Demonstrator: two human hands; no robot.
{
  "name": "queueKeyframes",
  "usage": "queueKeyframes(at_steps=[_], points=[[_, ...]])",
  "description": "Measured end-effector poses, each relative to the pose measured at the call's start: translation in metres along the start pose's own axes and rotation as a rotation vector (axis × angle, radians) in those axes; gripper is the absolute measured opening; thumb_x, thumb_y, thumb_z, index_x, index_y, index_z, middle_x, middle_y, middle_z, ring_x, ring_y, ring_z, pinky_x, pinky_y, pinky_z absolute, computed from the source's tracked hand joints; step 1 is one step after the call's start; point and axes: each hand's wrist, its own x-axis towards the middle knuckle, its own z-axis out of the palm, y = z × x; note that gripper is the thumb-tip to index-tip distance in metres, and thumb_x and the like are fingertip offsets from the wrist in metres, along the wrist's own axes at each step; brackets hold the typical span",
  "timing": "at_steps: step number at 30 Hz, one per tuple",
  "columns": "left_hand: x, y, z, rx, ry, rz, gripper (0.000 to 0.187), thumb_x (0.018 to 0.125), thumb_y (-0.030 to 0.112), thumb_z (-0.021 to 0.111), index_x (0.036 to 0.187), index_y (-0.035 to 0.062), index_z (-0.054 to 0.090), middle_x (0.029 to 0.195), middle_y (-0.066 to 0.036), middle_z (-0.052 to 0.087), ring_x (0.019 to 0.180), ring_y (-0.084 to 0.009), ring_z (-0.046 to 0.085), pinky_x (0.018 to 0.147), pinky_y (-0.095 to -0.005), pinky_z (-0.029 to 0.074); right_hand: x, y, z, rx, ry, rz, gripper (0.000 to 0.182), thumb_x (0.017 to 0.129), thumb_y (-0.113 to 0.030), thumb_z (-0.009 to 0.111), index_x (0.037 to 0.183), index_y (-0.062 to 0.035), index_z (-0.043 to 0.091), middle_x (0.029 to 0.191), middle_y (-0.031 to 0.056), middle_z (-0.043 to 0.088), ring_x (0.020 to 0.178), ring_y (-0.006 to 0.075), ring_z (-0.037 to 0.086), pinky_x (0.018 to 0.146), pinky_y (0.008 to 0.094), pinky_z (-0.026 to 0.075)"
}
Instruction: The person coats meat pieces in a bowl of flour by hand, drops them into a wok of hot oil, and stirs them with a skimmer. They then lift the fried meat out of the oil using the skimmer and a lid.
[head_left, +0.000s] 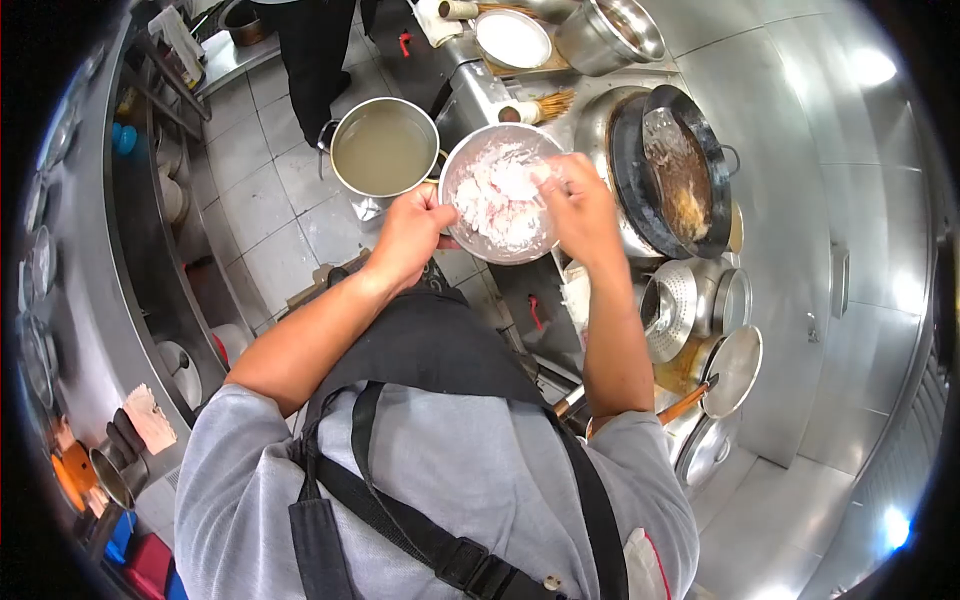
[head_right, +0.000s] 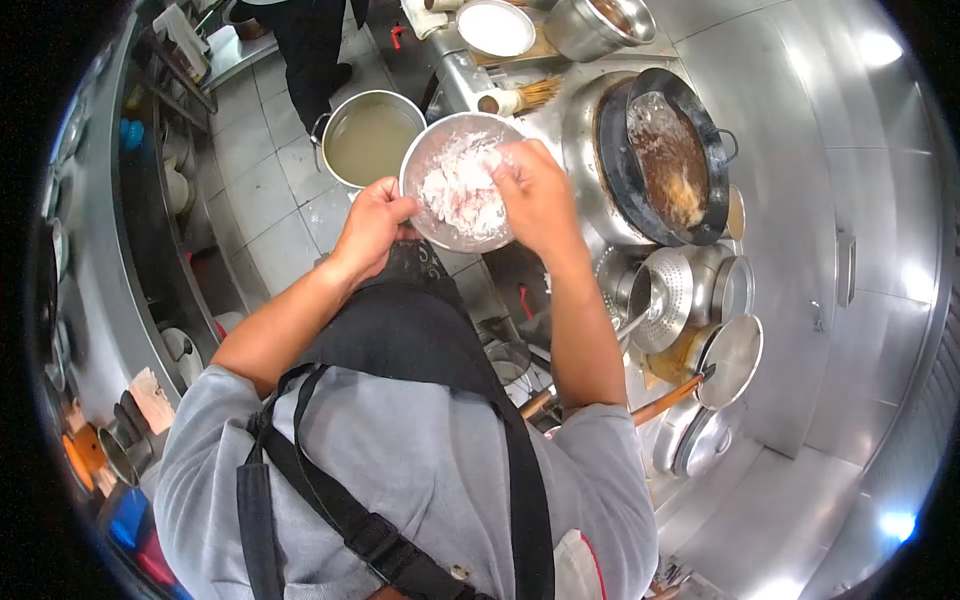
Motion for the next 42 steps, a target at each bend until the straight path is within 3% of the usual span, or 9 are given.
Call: queueKeyframes(at_steps=[4, 6, 8, 10, 12, 22, 32, 36, 42], points=[[0.001, 0.002, 0.001, -0.009, 0.012, 0.006, 0.013, 0.083, 0.002, 0.055, 0.075, 0.0078, 0.048, 0.078, -0.004, 0.059, 0.069, -0.0130, 0.060, 0.060, -0.0294, 0.054, 0.001, -0.021, -0.013, 0.306, 0.036, 0.132, 0.017, 0.088, -0.015, 0.060, 0.098, -0.0015, 0.062, 0.087, 0.0113, 0.061, 0.079, 0.0217, 0.059, 0.075, 0.0282, 0.045], [0.002, 0.004, 0.002, -0.017, 0.020, 0.005, 0.012, 0.083, 0.002, 0.055, 0.074, 0.0068, 0.049, 0.078, -0.004, 0.060, 0.069, -0.0129, 0.060, 0.059, -0.0289, 0.054, 0.002, -0.010, -0.007, 0.422, 0.061, 0.199, 0.015, 0.091, -0.012, 0.055, 0.099, -0.0028, 0.064, 0.090, 0.0057, 0.062, 0.089, 0.0121, 0.057, 0.078, 0.0267, 0.044], [0.000, 0.007, 0.004, -0.025, 0.022, -0.017, 0.012, 0.083, 0.002, 0.056, 0.074, 0.0069, 0.049, 0.078, -0.004, 0.060, 0.069, -0.0126, 0.060, 0.059, -0.0286, 0.054, -0.004, 0.014, 0.016, -0.545, -0.116, -0.219, 0.014, 0.091, -0.012, 0.055, 0.098, -0.0039, 0.063, 0.094, 0.0057, 0.064, 0.087, 0.0103, 0.057, 0.076, 0.0267, 0.045], [0.004, 0.006, 0.001, 0.009, 0.005, 0.009, 0.012, 0.083, 0.003, 0.056, 0.075, 0.0071, 0.049, 0.078, -0.004, 0.060, 0.069, -0.0126, 0.060, 0.059, -0.0287, 0.054, -0.001, 0.015, 0.020, -0.330, -0.070, -0.166, 0.013, 0.091, -0.013, 0.055, 0.097, -0.0051, 0.063, 0.098, 0.0070, 0.064, 0.086, 0.0100, 0.057, 0.076, 0.0274, 0.045], [-0.001, -0.002, 0.000, 0.026, 0.001, -0.004, 0.012, 0.083, 0.003, 0.056, 0.075, 0.0073, 0.048, 0.078, -0.004, 0.059, 0.069, -0.0125, 0.060, 0.060, -0.0288, 0.054, -0.004, -0.005, 0.006, 0.198, 0.122, 0.239, 0.013, 0.092, -0.010, 0.053, 0.098, -0.0040, 0.062, 0.099, 0.0079, 0.065, 0.089, 0.0118, 0.058, 0.078, 0.0299, 0.046], [0.004, 0.002, 0.002, 0.020, -0.025, -0.025, 0.009, 0.085, 0.002, 0.054, 0.079, 0.0072, 0.050, 0.085, -0.006, 0.062, 0.074, -0.0145, 0.062, 0.065, -0.0308, 0.055, 0.002, -0.003, -0.039, 1.018, 0.240, 0.314, 0.017, 0.094, -0.016, 0.054, 0.103, -0.0028, 0.056, 0.103, 0.0104, 0.064, 0.092, 0.0184, 0.062, 0.080, 0.0332, 0.049], [0.002, 0.006, 0.008, 0.029, -0.008, -0.057, 0.003, 0.085, 0.004, 0.054, 0.083, 0.0048, 0.052, 0.085, -0.007, 0.064, 0.071, -0.0148, 0.064, 0.062, -0.0287, 0.054, 0.005, 0.020, -0.175, 0.409, 0.589, 0.131, 0.026, 0.083, -0.008, 0.067, 0.105, -0.0012, 0.055, 0.089, 0.0073, 0.063, 0.070, 0.0123, 0.059, 0.059, 0.0242, 0.047], [0.004, 0.003, 0.007, 0.040, -0.006, -0.056, 0.006, 0.085, 0.004, 0.054, 0.083, 0.0068, 0.049, 0.087, -0.009, 0.064, 0.072, -0.0163, 0.062, 0.065, -0.0313, 0.054, -0.001, 0.079, -0.218, 0.101, 0.582, 0.400, 0.019, 0.082, -0.006, 0.066, 0.100, -0.0032, 0.059, 0.082, 0.0064, 0.063, 0.068, 0.0094, 0.059, 0.057, 0.0236, 0.047], [0.004, 0.004, 0.008, 0.015, -0.006, -0.053, 0.007, 0.085, 0.003, 0.054, 0.082, 0.0074, 0.049, 0.086, -0.008, 0.064, 0.071, -0.0161, 0.062, 0.064, -0.0316, 0.054, -0.032, 0.214, -0.226, -0.331, 0.322, 0.852, 0.028, 0.077, -0.011, 0.064, 0.104, -0.0066, 0.060, 0.088, 0.0111, 0.067, 0.077, 0.0172, 0.065, 0.065, 0.0318, 0.050]])
